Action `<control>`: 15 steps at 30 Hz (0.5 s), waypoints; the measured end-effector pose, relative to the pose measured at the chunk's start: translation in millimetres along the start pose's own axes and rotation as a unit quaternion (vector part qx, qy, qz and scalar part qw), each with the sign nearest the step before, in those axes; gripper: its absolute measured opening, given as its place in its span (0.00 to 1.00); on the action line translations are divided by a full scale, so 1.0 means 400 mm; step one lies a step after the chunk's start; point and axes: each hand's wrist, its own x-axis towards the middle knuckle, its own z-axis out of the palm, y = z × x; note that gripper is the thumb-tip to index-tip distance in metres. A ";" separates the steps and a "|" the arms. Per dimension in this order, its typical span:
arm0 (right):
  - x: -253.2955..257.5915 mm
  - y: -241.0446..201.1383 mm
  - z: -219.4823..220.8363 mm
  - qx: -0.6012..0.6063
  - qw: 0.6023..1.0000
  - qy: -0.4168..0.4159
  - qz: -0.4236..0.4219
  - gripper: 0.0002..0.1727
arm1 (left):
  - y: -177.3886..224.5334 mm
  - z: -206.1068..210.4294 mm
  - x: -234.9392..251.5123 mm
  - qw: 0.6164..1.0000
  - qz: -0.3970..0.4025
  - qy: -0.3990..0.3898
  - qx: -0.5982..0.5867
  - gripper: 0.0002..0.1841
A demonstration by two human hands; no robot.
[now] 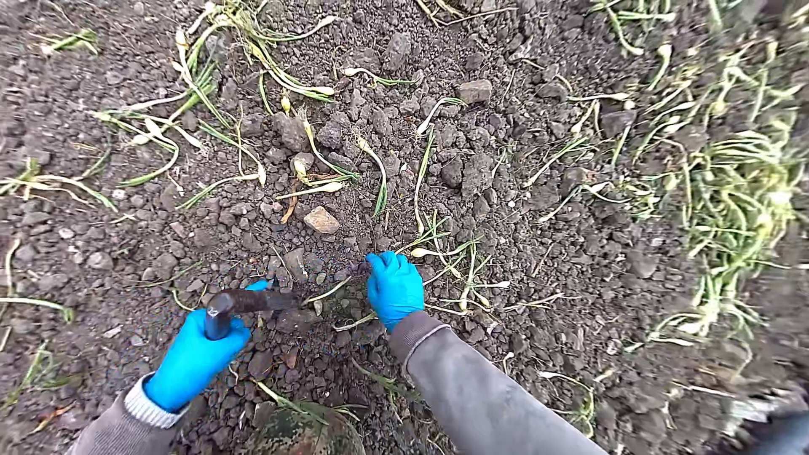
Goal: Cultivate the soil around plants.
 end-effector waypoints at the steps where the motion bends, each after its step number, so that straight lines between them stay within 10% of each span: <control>1: 0.029 0.044 -0.021 -0.036 0.997 -0.049 0.042 0.19 | 0.010 -0.017 -0.010 0.999 0.005 0.000 -0.047 0.20; 7: 0.085 0.148 -0.059 -0.103 0.991 -0.080 -0.004 0.10 | 0.076 -0.024 -0.032 0.985 0.143 0.077 -0.059 0.09; 13: 0.028 0.017 -0.047 0.088 0.988 0.092 -0.085 0.11 | 0.245 -0.037 -0.048 0.985 -0.014 0.123 0.125 0.06; 15: 0.019 -0.034 -0.032 0.123 0.982 0.102 -0.100 0.10 | 0.306 -0.007 -0.073 0.979 0.064 0.133 0.144 0.14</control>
